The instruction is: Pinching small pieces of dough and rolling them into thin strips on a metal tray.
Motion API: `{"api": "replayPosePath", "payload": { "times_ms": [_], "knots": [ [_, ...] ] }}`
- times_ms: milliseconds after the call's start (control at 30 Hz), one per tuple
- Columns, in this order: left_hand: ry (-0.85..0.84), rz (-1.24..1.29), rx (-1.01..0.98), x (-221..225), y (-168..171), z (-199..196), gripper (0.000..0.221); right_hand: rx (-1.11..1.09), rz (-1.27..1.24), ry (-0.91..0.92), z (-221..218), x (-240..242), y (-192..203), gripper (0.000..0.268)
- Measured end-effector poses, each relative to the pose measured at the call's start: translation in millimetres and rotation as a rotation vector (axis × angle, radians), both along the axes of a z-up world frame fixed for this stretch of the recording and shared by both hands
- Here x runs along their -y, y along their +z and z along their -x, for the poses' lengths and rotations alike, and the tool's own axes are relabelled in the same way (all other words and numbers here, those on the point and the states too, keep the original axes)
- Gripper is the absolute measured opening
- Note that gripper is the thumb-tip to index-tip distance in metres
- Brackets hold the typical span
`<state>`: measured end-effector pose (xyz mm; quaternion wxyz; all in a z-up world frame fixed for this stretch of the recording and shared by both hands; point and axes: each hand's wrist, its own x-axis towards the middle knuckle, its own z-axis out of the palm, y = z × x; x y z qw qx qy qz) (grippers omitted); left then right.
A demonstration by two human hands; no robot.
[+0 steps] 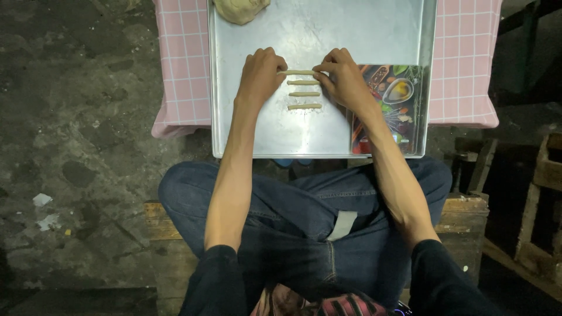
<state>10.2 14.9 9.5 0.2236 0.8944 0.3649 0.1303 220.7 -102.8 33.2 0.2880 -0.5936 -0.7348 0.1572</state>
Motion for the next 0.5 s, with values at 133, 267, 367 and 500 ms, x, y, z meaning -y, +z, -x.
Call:
{"api": "replayPosePath", "payload": {
  "times_ms": [133,267,367,500],
  "knots": [
    [0.004,-0.007,0.006,2,0,-3,0.012,0.037,-0.045,0.002,-4,0,-4,0.017],
    [0.005,-0.035,0.023,1,-6,-2,0.013,0.028,-0.035,-0.008,-5,-1,-3,0.018],
    [0.006,-0.022,0.025,1,-5,-1,0.006,0.017,-0.047,-0.003,-7,0,-4,0.018],
    [0.005,0.002,0.041,0,-2,-1,0.011,-0.022,0.010,-0.014,-5,1,8,0.020]
  ]
}}
